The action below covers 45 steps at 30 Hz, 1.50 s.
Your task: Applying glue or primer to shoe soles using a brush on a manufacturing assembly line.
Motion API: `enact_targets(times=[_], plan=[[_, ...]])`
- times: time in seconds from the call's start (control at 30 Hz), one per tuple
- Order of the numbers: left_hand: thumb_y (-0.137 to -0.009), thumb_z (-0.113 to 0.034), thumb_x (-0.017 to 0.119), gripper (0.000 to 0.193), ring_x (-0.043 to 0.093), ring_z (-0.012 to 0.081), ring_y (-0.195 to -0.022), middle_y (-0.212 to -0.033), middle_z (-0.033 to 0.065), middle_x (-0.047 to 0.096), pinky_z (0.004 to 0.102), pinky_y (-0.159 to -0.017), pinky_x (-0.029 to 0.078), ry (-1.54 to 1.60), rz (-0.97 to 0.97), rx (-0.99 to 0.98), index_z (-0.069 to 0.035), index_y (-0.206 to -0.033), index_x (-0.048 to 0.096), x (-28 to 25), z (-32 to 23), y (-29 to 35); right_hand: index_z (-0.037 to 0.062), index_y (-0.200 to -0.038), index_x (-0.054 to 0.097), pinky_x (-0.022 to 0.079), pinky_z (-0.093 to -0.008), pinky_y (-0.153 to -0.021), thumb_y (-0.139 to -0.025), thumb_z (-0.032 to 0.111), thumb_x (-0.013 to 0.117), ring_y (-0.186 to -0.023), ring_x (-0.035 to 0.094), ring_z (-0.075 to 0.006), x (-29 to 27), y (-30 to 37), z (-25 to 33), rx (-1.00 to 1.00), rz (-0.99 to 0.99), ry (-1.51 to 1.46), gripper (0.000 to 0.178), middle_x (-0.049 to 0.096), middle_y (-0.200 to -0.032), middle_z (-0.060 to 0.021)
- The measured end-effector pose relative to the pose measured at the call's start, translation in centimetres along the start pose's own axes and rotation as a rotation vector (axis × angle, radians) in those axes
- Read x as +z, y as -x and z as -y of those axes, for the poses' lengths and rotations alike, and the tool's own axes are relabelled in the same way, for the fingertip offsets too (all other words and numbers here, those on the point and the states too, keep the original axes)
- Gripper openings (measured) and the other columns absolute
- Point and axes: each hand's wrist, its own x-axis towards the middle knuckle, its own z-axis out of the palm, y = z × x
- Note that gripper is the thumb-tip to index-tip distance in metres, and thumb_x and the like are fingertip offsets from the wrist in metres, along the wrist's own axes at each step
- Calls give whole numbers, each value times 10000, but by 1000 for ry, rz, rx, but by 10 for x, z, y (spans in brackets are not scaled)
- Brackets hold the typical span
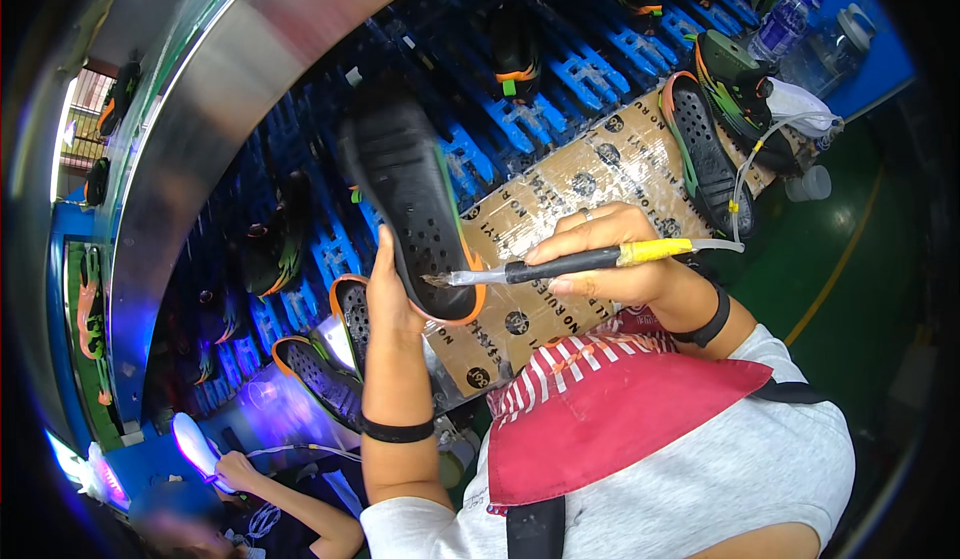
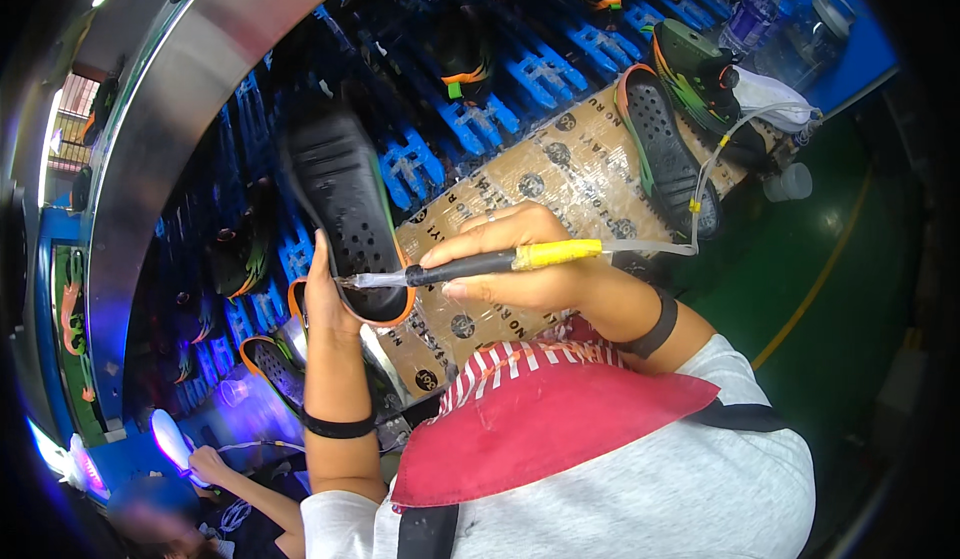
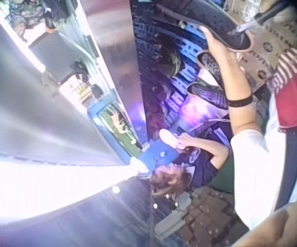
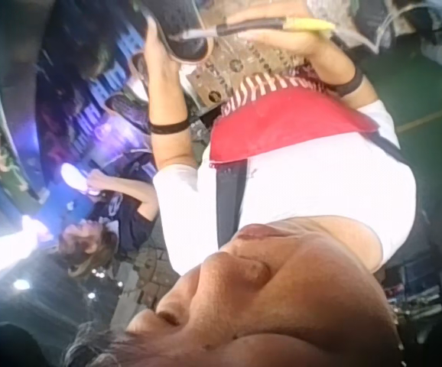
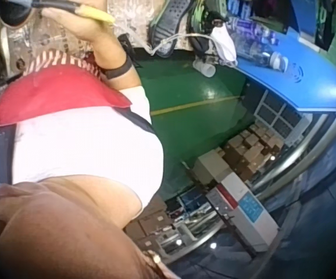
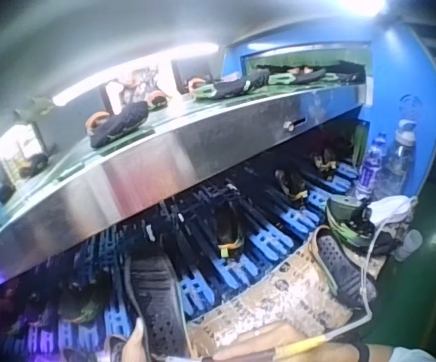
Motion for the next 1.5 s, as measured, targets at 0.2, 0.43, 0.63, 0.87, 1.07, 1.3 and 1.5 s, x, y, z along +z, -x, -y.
enact_targets(times=[0.2, 0.43, 0.63, 0.87, 1.07, 1.3, 1.5], plan=[[-906, -344, 416, 510, 362, 278, -1235, -1320, 131, 399, 436, -1037, 270, 473, 258, 286, -32, -1305, 354, 19, 15, 25, -56, -914, 642, 455, -245, -559, -657, 34, 692, -618, 602, -168, -6, -1, -3, -32, -40, 25, 277, 636, -744, -152], [-817, -584, 388, 768, 304, 446, -1227, -1343, 265, 290, 602, -947, 305, 563, 298, -64, -57, -1361, 258, -45, 68, 38, -14, -966, 643, 474, -251, -685, -714, 34, 675, -762, 615, -135, -2, -1, -9, 31, -117, -49, 258, 655, -869, -130], [-780, -600, 401, 791, 436, 414, -1111, -1273, 275, 373, 542, -873, 416, 658, 232, -168, -53, -1341, 296, -43, 92, 49, -49, -959, 633, 464, -202, -596, -728, 22, 650, -669, 596, -95, 5, -4, -2, 260, -203, -63, 243, 652, -782, -102], [-759, -669, 374, 805, 515, 333, -1012, -1218, 184, 459, 485, -798, 460, 337, 284, 54, -83, -1310, 345, -23, 101, 45, 2, -910, 643, 473, -243, -600, -716, 89, 659, -663, 625, -149, 28, -10, 2, 111, -221, 87, 213, 645, -752, -121], [-744, -703, 358, 837, 523, 315, -1002, -1228, 163, 453, 468, -799, 464, 119, 155, 83, -88, -1310, 338, -13, 105, 49, -13, -892, 634, 473, -268, -532, -670, 62, 693, -607, 612, -209, 37, -32, -16, -296, -447, 522, 241, 621, -720, -118], [-743, -702, 362, 835, 521, 314, -1005, -1229, 162, 451, 467, -802, 463, 139, 147, 65, -89, -1310, 338, -20, 108, 51, 60, -904, 576, 459, -360, -550, -711, 132, 642, -616, 573, -263, 51, -38, -39, -270, -374, 762, 216, 530, -673, -84], [-743, -700, 367, 834, 520, 312, -1007, -1231, 162, 450, 467, -805, 462, 143, 130, 74, -89, -1310, 338, -22, 106, 54, 52, -906, 591, 472, -340, -540, -665, 112, 680, -601, 586, -259, 45, -37, -28, -381, -366, 453, 265, 568, -673, -98]])
